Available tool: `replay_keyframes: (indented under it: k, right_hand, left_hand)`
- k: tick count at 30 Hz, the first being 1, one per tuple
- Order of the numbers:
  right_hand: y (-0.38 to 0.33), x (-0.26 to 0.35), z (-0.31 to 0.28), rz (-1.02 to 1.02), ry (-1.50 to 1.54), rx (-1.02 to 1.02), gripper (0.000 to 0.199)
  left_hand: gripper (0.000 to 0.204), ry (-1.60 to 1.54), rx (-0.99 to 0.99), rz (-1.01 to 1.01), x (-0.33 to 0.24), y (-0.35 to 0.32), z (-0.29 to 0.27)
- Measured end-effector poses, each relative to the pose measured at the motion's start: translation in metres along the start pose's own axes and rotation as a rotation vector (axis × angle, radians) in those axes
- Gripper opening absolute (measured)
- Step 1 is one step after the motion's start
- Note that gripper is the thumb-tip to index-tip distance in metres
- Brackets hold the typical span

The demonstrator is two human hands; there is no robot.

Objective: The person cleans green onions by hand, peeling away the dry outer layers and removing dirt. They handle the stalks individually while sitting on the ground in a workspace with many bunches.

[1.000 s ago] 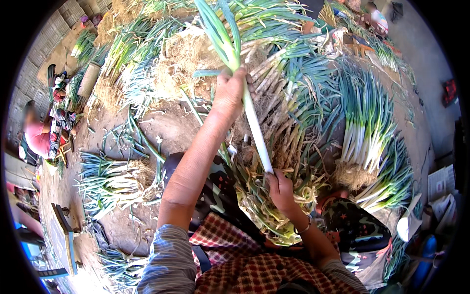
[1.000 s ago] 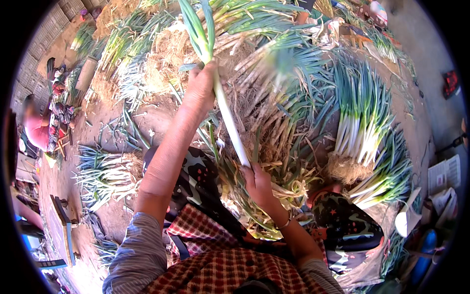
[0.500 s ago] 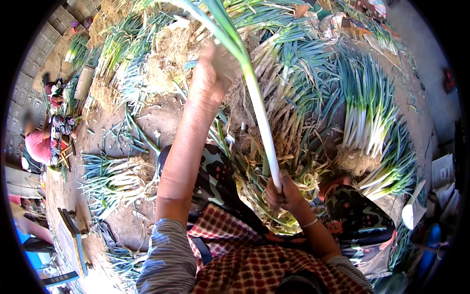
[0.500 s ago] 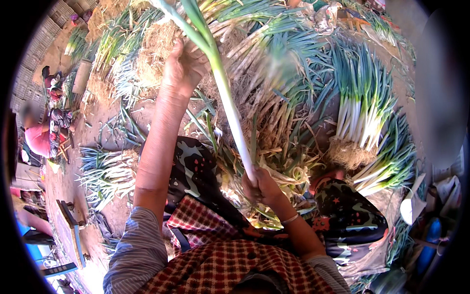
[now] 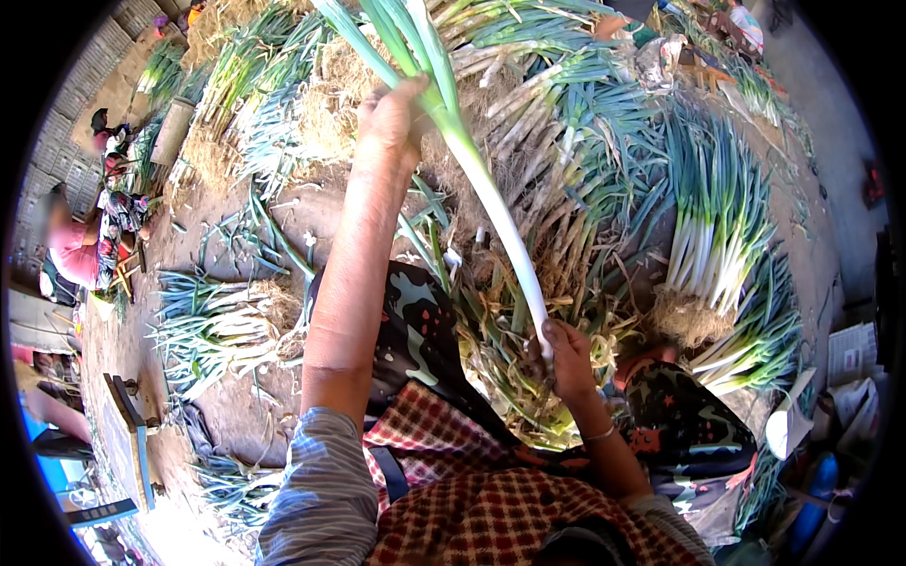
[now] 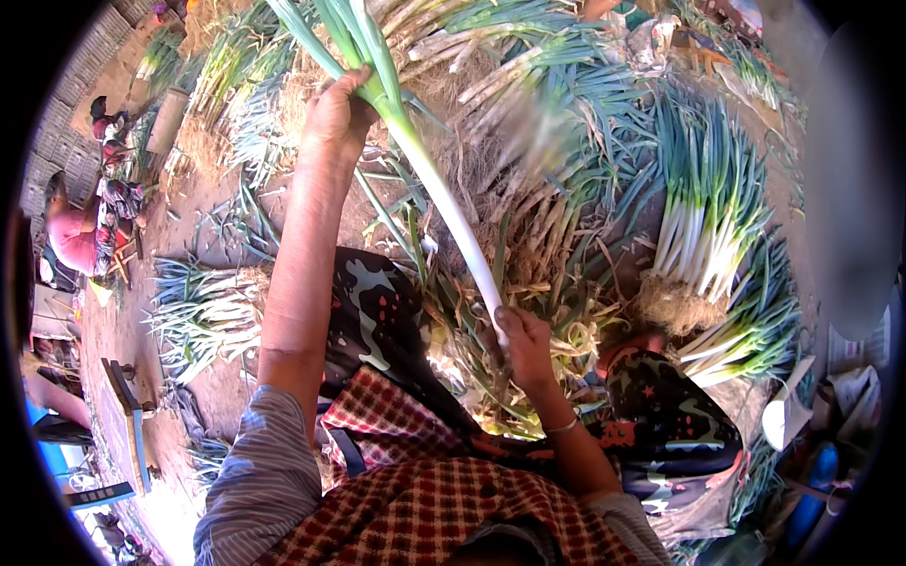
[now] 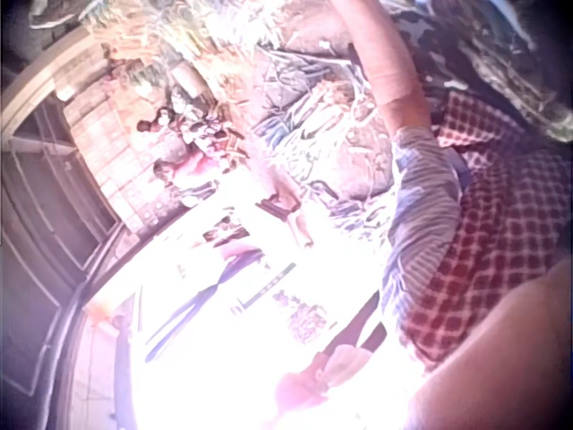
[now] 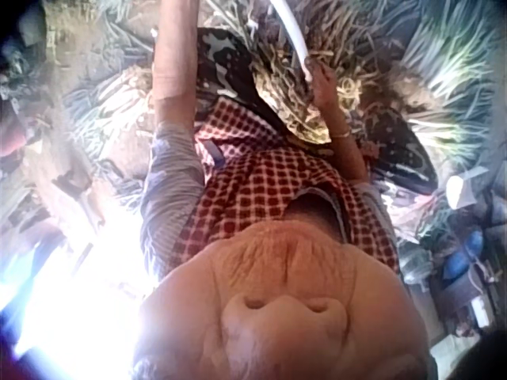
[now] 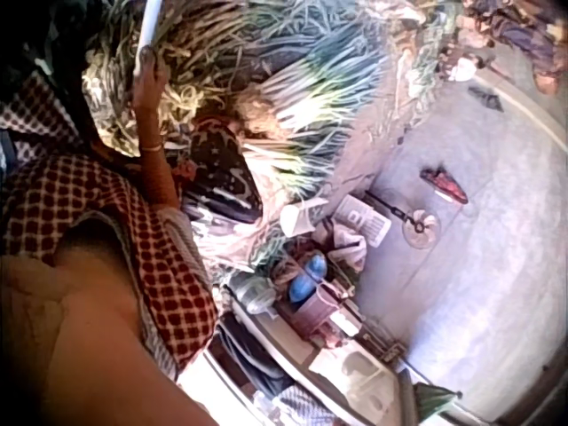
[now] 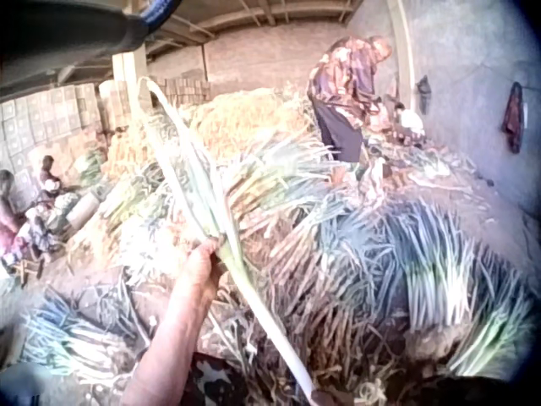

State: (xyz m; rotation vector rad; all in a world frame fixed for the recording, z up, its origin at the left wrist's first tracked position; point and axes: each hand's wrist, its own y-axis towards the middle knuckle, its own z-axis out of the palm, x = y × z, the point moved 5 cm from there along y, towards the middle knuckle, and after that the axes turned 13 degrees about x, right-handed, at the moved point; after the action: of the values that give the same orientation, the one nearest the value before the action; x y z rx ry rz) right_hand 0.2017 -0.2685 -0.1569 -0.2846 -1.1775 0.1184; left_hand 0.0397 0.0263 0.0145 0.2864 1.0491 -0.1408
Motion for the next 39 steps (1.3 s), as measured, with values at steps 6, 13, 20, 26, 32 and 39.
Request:
replay_keyframes:
  k: [6, 13, 20, 26, 32, 39]
  right_hand:
    - [-0.012, 0.027, 0.019, 0.035, -0.024, 0.142, 0.035]
    - [-0.013, 0.029, 0.022, 0.124, 0.082, 0.071, 0.04]
    - [-0.012, 0.027, 0.022, 0.029, 0.058, 0.032, 0.023]
    - [-0.02, 0.038, 0.001, -0.144, 0.081, -0.091, 0.017]
    - [-0.036, 0.099, -0.039, -0.509, 0.218, -0.259, 0.021]
    - [-0.067, 0.202, -0.185, -0.745, 0.131, -0.781, 0.031]
  left_hand:
    - [0.035, -0.159, 0.235, -0.101, 0.01, -0.015, 0.016]
    - [0.052, -0.218, 0.352, -0.119, 0.019, -0.015, 0.03]
    - [0.04, -0.139, 0.483, -0.255, 0.03, -0.05, 0.076]
    - [0.038, 0.127, 0.895, -0.353, 0.073, -0.105, 0.144]
    - [0.051, 0.345, 1.254, -0.291, 0.075, -0.161, 0.185]
    - [0.044, 0.412, 1.178, -0.455, 0.108, -0.155, 0.182]
